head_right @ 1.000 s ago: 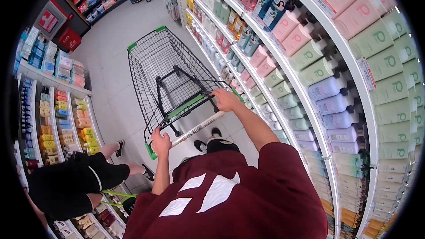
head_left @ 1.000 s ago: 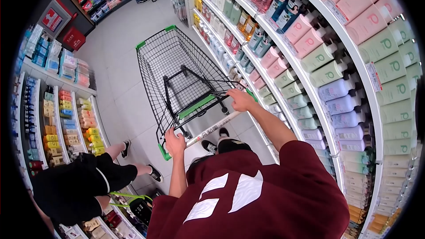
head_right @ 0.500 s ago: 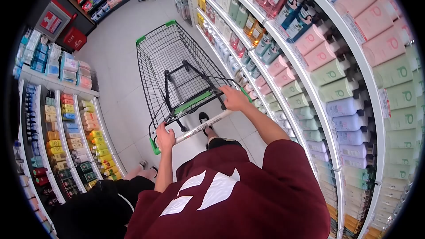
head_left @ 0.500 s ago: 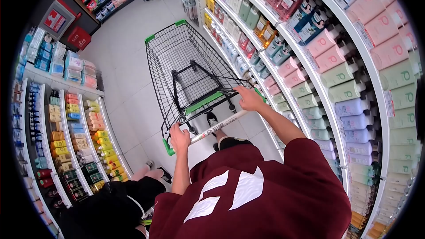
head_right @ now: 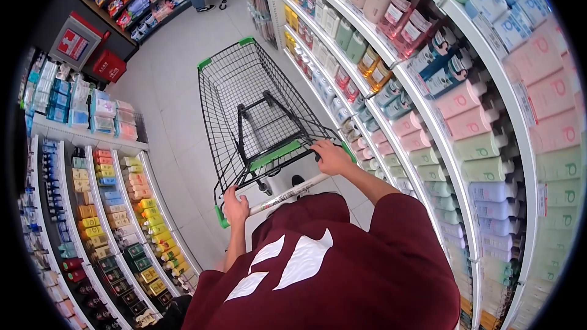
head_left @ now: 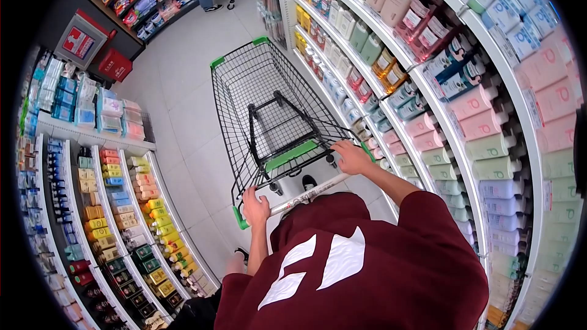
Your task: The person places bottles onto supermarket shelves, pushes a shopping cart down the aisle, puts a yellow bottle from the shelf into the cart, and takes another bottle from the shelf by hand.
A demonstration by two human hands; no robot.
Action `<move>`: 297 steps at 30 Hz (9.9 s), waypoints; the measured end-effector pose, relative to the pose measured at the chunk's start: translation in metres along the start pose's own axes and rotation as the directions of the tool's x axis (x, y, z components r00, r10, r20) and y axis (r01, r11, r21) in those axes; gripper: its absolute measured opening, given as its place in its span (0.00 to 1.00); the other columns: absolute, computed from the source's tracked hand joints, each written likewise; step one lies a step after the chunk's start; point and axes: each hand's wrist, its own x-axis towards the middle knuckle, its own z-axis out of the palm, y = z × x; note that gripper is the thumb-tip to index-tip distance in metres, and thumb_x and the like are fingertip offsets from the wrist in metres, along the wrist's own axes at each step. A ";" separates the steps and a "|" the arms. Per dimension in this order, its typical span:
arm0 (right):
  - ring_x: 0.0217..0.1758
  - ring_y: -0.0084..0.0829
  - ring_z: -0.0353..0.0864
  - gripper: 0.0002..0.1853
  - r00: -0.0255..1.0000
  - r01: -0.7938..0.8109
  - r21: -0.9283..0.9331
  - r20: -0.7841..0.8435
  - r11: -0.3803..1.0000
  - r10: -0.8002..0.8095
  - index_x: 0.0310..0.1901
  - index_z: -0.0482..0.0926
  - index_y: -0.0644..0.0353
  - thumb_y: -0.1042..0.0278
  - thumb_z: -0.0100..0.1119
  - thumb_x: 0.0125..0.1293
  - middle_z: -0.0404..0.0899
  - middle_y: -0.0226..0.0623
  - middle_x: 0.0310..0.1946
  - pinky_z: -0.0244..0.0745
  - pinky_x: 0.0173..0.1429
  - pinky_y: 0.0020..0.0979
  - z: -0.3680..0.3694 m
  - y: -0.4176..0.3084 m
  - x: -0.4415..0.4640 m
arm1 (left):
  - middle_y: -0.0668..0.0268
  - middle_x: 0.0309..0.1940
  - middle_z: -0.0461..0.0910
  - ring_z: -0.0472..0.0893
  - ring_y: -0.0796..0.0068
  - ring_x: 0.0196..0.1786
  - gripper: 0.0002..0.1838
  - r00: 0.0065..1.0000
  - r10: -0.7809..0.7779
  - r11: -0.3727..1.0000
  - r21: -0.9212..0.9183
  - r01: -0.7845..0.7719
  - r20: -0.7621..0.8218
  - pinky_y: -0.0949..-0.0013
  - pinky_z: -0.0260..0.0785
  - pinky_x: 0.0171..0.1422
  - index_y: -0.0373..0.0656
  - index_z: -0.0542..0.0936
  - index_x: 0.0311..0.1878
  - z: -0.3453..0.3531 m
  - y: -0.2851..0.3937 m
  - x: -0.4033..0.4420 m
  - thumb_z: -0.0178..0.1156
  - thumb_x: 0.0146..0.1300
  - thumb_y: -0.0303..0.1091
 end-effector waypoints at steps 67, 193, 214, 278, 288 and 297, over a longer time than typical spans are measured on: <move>0.73 0.45 0.62 0.30 0.858 -0.466 0.219 -0.126 0.857 0.498 0.66 0.66 0.58 0.65 0.58 0.60 0.68 0.44 0.67 0.71 0.68 0.45 0.070 -0.253 0.287 | 0.63 0.58 0.78 0.78 0.58 0.59 0.20 0.877 0.368 0.918 0.030 -0.396 0.309 0.56 0.73 0.60 0.48 0.80 0.56 -0.137 -0.146 0.484 0.58 0.59 0.35; 0.68 0.54 0.67 0.28 -0.203 -0.720 0.694 -0.256 0.033 0.945 0.61 0.67 0.63 0.75 0.54 0.55 0.69 0.52 0.63 0.64 0.72 0.44 0.207 -0.558 0.495 | 0.61 0.63 0.73 0.71 0.64 0.65 0.22 -0.328 0.756 -0.028 -0.473 -0.881 0.566 0.54 0.62 0.65 0.46 0.79 0.58 -0.085 -0.071 0.775 0.59 0.58 0.34; 0.71 0.51 0.64 0.29 -0.352 -0.625 0.774 -0.168 -0.098 0.921 0.62 0.67 0.63 0.71 0.54 0.56 0.67 0.49 0.66 0.68 0.69 0.46 0.180 -0.513 0.515 | 0.66 0.61 0.73 0.72 0.65 0.65 0.21 -0.487 0.659 -0.124 -0.555 -0.822 0.574 0.55 0.67 0.63 0.47 0.78 0.55 -0.032 0.036 0.765 0.58 0.56 0.32; 0.69 0.54 0.68 0.33 -0.751 -0.402 0.824 -0.049 -0.398 0.658 0.66 0.67 0.68 0.78 0.50 0.53 0.68 0.55 0.65 0.63 0.73 0.45 0.079 -0.329 0.643 | 0.63 0.52 0.76 0.73 0.63 0.61 0.16 -0.877 0.305 -0.381 -0.796 -0.470 0.371 0.59 0.73 0.56 0.43 0.79 0.50 0.153 0.326 0.744 0.57 0.57 0.30; 0.68 0.55 0.67 0.34 -0.747 -0.426 0.823 -0.087 -0.376 0.659 0.68 0.62 0.71 0.73 0.52 0.57 0.67 0.57 0.65 0.62 0.74 0.46 0.062 -0.304 0.676 | 0.63 0.48 0.79 0.75 0.65 0.58 0.13 -0.890 0.348 -0.390 -0.817 -0.424 0.296 0.60 0.72 0.53 0.45 0.82 0.45 0.181 0.350 0.766 0.56 0.57 0.32; 0.70 0.56 0.66 0.33 -0.802 -0.244 0.883 0.050 -0.402 0.596 0.68 0.65 0.67 0.76 0.52 0.56 0.68 0.55 0.66 0.61 0.75 0.45 0.029 -0.286 0.688 | 0.65 0.49 0.79 0.74 0.66 0.60 0.18 -0.902 0.274 -0.417 -0.803 -0.425 0.335 0.57 0.72 0.56 0.45 0.82 0.52 0.195 0.369 0.767 0.56 0.59 0.34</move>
